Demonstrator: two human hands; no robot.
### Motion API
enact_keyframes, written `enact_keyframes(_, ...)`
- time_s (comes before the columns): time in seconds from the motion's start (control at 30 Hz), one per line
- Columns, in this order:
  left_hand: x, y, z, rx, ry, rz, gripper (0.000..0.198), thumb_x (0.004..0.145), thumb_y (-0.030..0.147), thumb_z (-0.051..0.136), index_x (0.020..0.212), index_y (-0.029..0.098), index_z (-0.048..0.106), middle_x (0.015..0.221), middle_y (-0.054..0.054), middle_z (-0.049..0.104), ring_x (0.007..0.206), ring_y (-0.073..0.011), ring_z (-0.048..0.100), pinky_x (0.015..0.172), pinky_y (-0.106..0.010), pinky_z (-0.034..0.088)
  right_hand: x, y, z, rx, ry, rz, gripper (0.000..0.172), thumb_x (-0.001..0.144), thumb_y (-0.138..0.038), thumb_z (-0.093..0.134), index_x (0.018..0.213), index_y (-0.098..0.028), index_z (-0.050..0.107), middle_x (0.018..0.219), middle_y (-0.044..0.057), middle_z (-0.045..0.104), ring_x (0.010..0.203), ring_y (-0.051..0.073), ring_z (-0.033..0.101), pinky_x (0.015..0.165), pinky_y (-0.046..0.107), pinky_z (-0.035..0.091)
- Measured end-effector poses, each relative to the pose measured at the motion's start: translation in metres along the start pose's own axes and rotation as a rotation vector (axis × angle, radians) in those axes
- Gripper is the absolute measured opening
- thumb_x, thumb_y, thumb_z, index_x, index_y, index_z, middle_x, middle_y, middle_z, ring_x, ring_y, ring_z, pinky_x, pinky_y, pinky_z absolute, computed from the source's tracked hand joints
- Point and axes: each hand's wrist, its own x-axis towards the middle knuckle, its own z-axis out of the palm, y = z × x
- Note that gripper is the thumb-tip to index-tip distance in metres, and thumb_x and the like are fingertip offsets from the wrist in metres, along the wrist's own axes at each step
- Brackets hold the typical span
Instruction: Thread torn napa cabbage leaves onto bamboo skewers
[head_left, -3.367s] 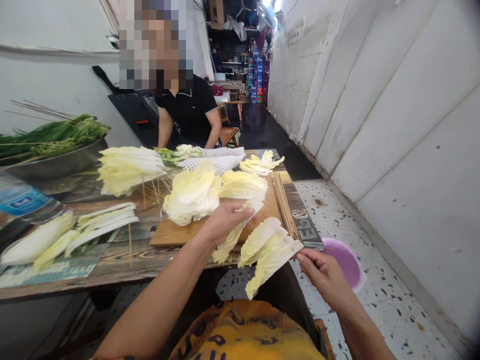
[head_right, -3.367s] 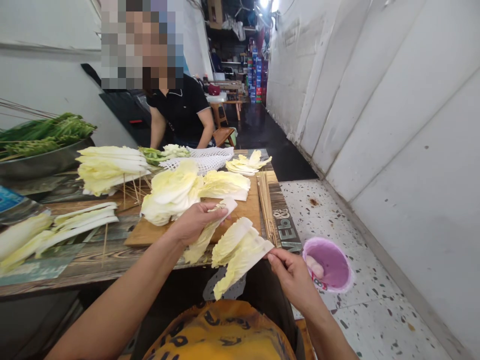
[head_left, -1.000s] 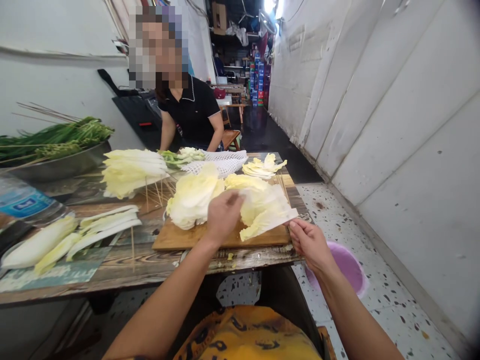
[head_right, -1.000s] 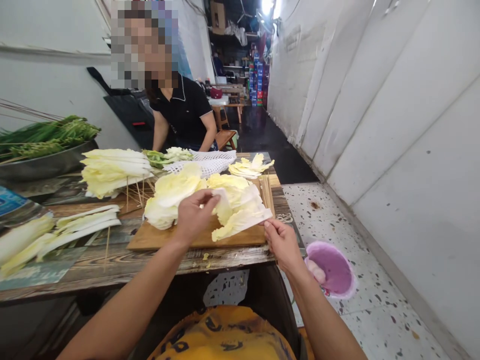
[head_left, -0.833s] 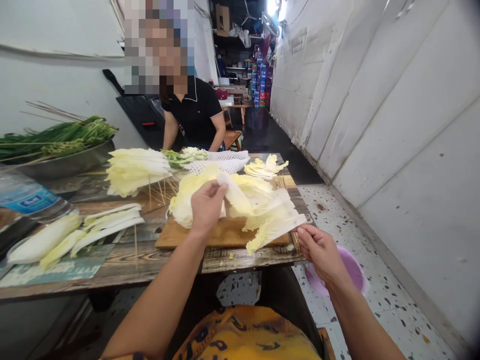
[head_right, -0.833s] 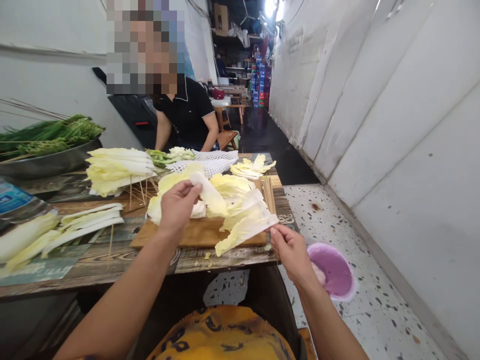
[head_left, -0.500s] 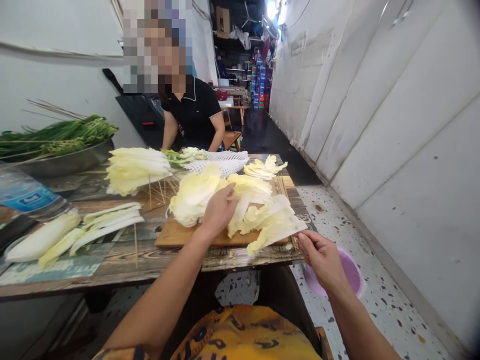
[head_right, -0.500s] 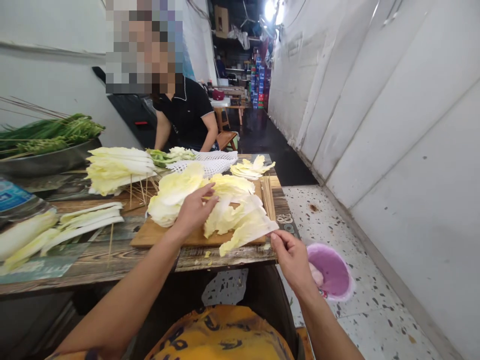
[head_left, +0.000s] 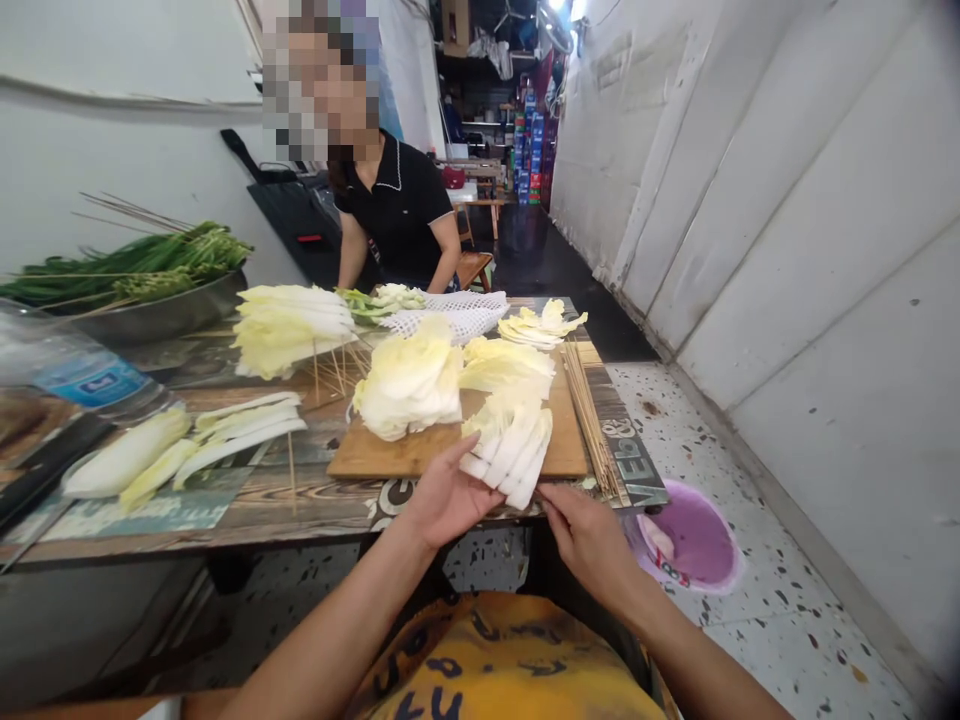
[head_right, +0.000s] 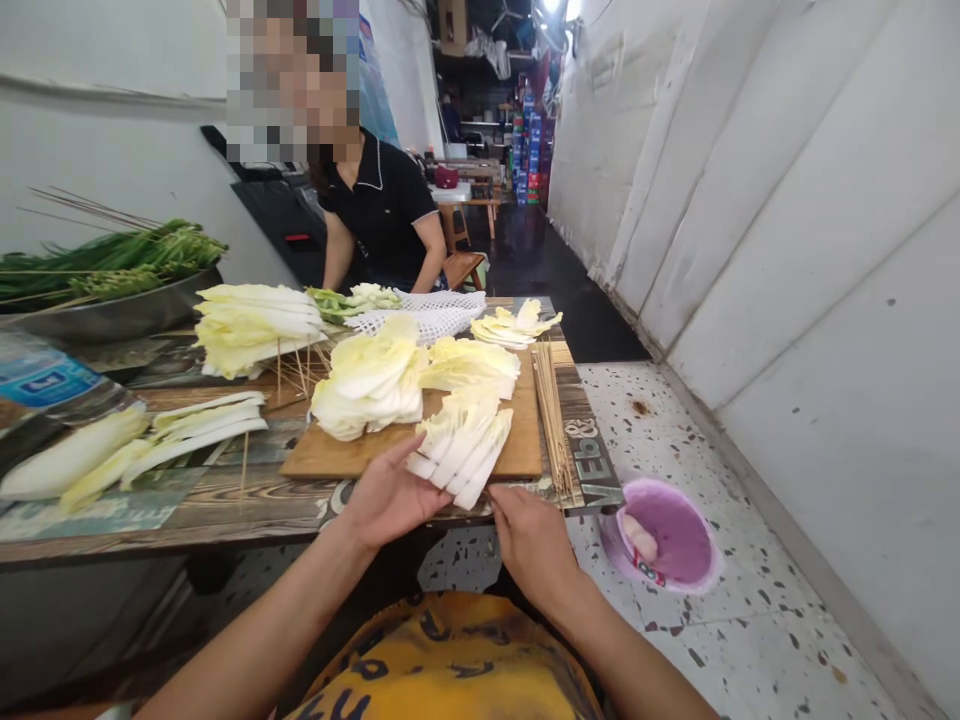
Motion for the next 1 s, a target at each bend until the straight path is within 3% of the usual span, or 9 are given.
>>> enact_keyframes(0.1, -0.017, 0.005, -0.008, 0.209, 0.087, 0.047, 0.035, 0.085, 0.034, 0.047, 0.11, 0.012, 0.06, 0.109, -0.014, 0.067, 0.101, -0.0258, 0.063, 0.087, -0.042, 0.051, -0.004, 0.002, -0.001, 0.11, -0.089, 0.041, 0.026, 0.09, -0.016, 0.043, 0.103, -0.019, 0.065, 0.096, 0.007, 0.071, 0.086, 0.018, 0.066, 0.076, 0.027, 0.048)
enact_keyframes(0.17, -0.032, 0.004, -0.015, 0.437, 0.198, 0.15, 0.041, 0.083, 0.036, 0.052, 0.116, 0.013, 0.056, 0.107, -0.014, 0.067, 0.1, -0.0264, 0.064, 0.089, -0.044, 0.05, -0.004, 0.002, -0.001, 0.105, -0.107, 0.075, 0.025, 0.091, -0.017, 0.043, 0.1, -0.019, 0.066, 0.093, 0.007, 0.072, 0.085, 0.019, 0.066, 0.075, 0.027, 0.048)
enact_keyframes(0.27, -0.049, -0.004, -0.031, 0.985, 0.528, 0.587, 0.056, 0.079, 0.036, 0.06, 0.129, 0.017, 0.046, 0.112, -0.013, 0.065, 0.105, -0.0273, 0.061, 0.096, -0.048, 0.045, -0.001, -0.002, 0.001, 0.032, -0.108, 0.089, 0.024, 0.09, -0.018, 0.043, 0.096, -0.019, 0.066, 0.089, 0.007, 0.071, 0.082, 0.019, 0.066, 0.072, 0.027, 0.047)
enact_keyframes(0.33, -0.051, -0.011, -0.04, 1.42, 0.602, 0.967, 0.056, 0.079, 0.033, 0.062, 0.131, 0.02, 0.045, 0.12, -0.012, 0.061, 0.115, -0.028, 0.054, 0.102, -0.048, 0.04, 0.003, -0.006, 0.003, -0.062, -0.106, 0.077, 0.024, 0.091, -0.017, 0.042, 0.093, -0.018, 0.065, 0.085, 0.007, 0.07, 0.078, 0.018, 0.065, 0.068, 0.025, 0.044)
enact_keyframes(0.4, -0.045, -0.015, -0.045, 1.819, 0.386, 1.179, 0.055, 0.08, 0.029, 0.06, 0.132, 0.02, 0.045, 0.13, -0.012, 0.054, 0.125, -0.0275, 0.045, 0.107, -0.046, 0.034, 0.01, -0.011, 0.005, -0.187, -0.104, 0.061, 0.024, 0.092, -0.016, 0.042, 0.089, -0.018, 0.065, 0.08, 0.006, 0.068, 0.072, 0.016, 0.063, 0.063, 0.024, 0.041)
enact_keyframes(0.47, -0.035, -0.017, -0.045, 2.096, 0.083, 1.173, 0.057, 0.084, 0.03, 0.056, 0.136, 0.017, 0.04, 0.137, -0.013, 0.048, 0.131, -0.0269, 0.038, 0.11, -0.046, 0.03, 0.015, -0.014, 0.005, -0.305, -0.104, 0.044, 0.023, 0.092, -0.016, 0.042, 0.084, -0.018, 0.064, 0.076, 0.005, 0.065, 0.066, 0.015, 0.06, 0.058, 0.024, 0.036)
enact_keyframes(0.53, -0.025, -0.019, -0.045, 2.246, -0.043, 1.118, 0.058, 0.087, 0.033, 0.051, 0.139, 0.013, 0.035, 0.14, -0.014, 0.043, 0.134, -0.0266, 0.033, 0.112, -0.048, 0.025, 0.018, -0.014, 0.005, -0.374, -0.099, 0.024, 0.023, 0.092, -0.017, 0.043, 0.081, -0.018, 0.063, 0.074, 0.004, 0.062, 0.062, 0.014, 0.057, 0.055, 0.024, 0.033)
enact_keyframes(0.77, -0.014, -0.033, -0.049, 2.331, 0.003, 1.15, 0.051, 0.09, 0.031, 0.045, 0.137, 0.013, 0.039, 0.141, -0.009, 0.044, 0.136, -0.0247, 0.029, 0.113, -0.045, 0.022, 0.008, -0.001, 0.007, -0.354, -0.092, -0.032, 0.024, 0.093, -0.013, 0.039, 0.09, -0.018, 0.062, 0.072, 0.002, 0.058, 0.064, 0.013, 0.055, 0.056, 0.025, 0.031)
enact_keyframes(1.0, -0.013, -0.038, -0.051, 2.371, -0.026, 1.166, 0.052, 0.09, 0.028, 0.044, 0.139, 0.01, 0.036, 0.144, -0.01, 0.038, 0.138, -0.0254, 0.023, 0.113, -0.042, 0.026, 0.009, 0.002, 0.011, -0.283, -0.098, -0.063, 0.025, 0.092, -0.01, 0.037, 0.088, -0.017, 0.06, 0.072, 0.002, 0.058, 0.062, 0.013, 0.053, 0.058, 0.023, 0.033)
